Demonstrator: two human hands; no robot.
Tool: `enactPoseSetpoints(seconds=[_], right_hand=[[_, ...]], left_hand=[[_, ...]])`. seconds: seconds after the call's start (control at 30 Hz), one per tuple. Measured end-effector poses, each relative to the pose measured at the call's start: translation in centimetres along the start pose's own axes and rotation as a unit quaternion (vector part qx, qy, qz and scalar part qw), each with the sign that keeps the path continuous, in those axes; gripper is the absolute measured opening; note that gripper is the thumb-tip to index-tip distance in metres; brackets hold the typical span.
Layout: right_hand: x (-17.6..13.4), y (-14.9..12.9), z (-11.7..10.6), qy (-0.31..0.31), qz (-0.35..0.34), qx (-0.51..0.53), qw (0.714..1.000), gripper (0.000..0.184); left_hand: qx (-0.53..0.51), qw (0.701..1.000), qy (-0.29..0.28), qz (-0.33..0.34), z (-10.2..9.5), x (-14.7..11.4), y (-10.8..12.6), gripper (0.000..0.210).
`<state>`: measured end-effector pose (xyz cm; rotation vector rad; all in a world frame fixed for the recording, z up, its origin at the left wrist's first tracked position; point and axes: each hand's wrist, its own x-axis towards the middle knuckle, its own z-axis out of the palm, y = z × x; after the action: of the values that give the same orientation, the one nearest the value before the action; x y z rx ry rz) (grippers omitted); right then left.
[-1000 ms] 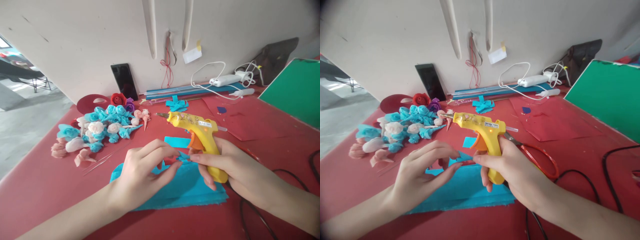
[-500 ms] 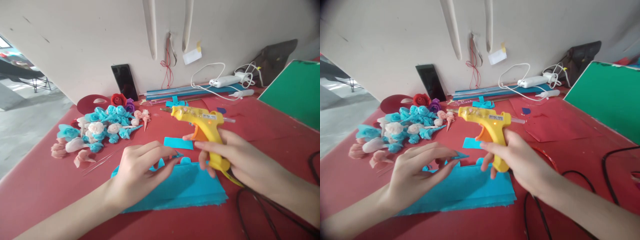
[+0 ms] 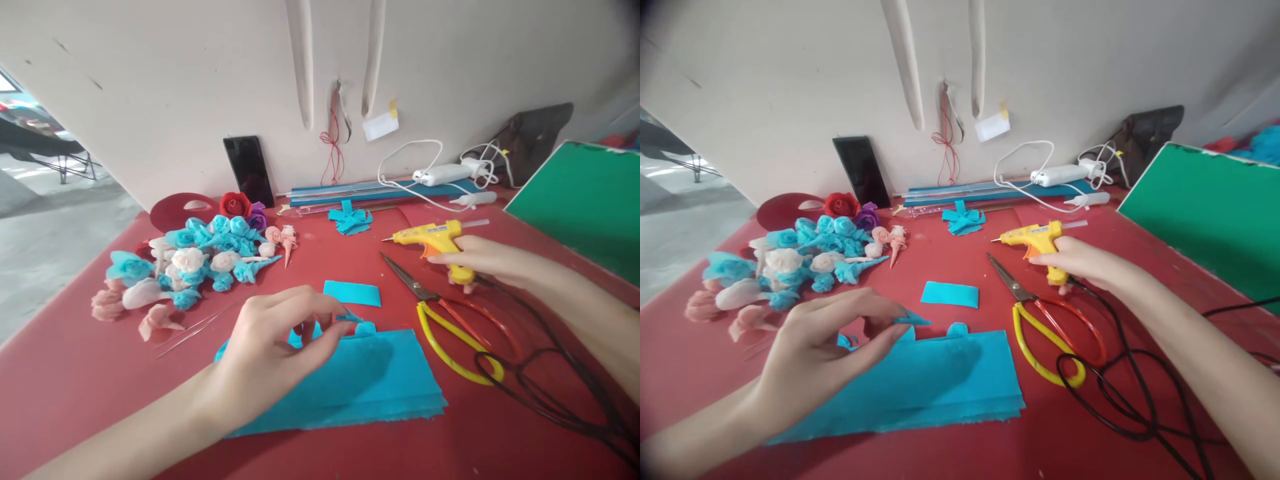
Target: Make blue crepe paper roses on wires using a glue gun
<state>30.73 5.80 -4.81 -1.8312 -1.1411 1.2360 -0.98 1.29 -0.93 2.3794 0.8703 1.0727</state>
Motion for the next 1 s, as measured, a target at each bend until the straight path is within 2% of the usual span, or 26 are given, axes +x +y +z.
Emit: enactPoseSetpoints(seconds=[0.1,0.2,0.27,0.33,0.37,0.4,0.47,0.53,0.6,0.63,0.67,0.7,0.73,0.77,0.8,0.83,0.9,1.0], right_hand=[[-0.2,-0.8,-0.4,0.046,-0.018,-0.11,0.993,0.017],[-2.4,-2.4,1.0,0.06,-0.1,-0.172,0.978,0.024],[-5.1,-3.0,2.8,0.006,-0.164,-0.195,0.967,0.021],[-8.1,-3.0,5.0,-0.099,-0.201,-0.205,0.953,0.022],[-9.4,-2.8,6.0,-0.157,-0.22,-0.223,0.937,0.027],[-10.6,-2.6,7.0,-0.166,-0.237,-0.232,0.929,0.033],[-12.3,-2.1,8.5,-0.134,-0.263,-0.222,0.929,0.039],[-12.9,-2.0,9.5,-0.122,-0.261,-0.192,0.938,0.034],[-12.9,-2.4,10.0,-0.132,-0.257,-0.152,0.945,0.025],[-12.8,-2.7,10.2,-0.144,-0.257,-0.13,0.947,0.025],[-12.6,-2.9,10.2,-0.155,-0.254,-0.107,0.949,0.027],[-12.4,-3.2,10.3,-0.162,-0.248,-0.081,0.952,0.028],[-12.3,-3.4,10.3,-0.169,-0.238,-0.051,0.955,0.028],[-12.1,-3.5,10.3,-0.176,-0.223,-0.024,0.958,0.027],[-12.0,-3.5,10.3,-0.183,-0.208,0.003,0.961,0.025],[-12.0,-3.5,10.3,-0.191,-0.195,0.026,0.962,0.024],[-12.1,-3.5,10.3,-0.212,-0.181,0.056,0.959,0.026],[-12.5,-3.6,10.3,-0.234,-0.194,0.053,0.951,0.032]], left_hand=[[0.0,1.0,-0.004,0.003,0.1,0.0,0.0,0.007],[0.011,0.998,-0.018,0.056,0.1,0.0,0.1,0.009],[0.011,0.996,-0.032,0.087,0.0,-0.1,0.3,0.012],[-0.004,0.995,-0.043,0.091,-0.1,-0.3,0.4,0.015],[-0.013,0.995,-0.046,0.087,-0.1,-0.3,0.4,0.016],[-0.024,0.995,-0.046,0.082,-0.1,-0.4,0.5,0.017],[-0.044,0.995,-0.044,0.076,0.0,-0.7,0.6,0.018],[-0.077,0.995,-0.043,0.05,0.3,-0.9,0.7,0.021],[-0.174,0.984,-0.007,-0.032,0.6,-1.0,0.9,0.026],[-0.249,0.964,0.024,-0.094,0.7,-1.0,1.1,0.025],[-0.324,0.932,0.06,-0.153,0.8,-0.8,1.4,0.021],[-0.402,0.888,0.089,-0.207,0.8,-0.6,1.7,0.012],[-0.442,0.857,0.105,-0.242,0.7,-0.4,2.0,0.01],[-0.459,0.845,0.101,-0.256,0.6,-0.1,2.4,0.014],[-0.52,0.794,0.085,-0.302,0.4,0.1,2.7,0.016],[-0.553,0.761,0.073,-0.33,0.3,0.3,3.0,0.017],[-0.6,0.715,0.054,-0.355,0.1,0.3,3.5,0.017],[-0.674,0.648,0.021,-0.354,0.2,-0.1,3.8,0.017]])
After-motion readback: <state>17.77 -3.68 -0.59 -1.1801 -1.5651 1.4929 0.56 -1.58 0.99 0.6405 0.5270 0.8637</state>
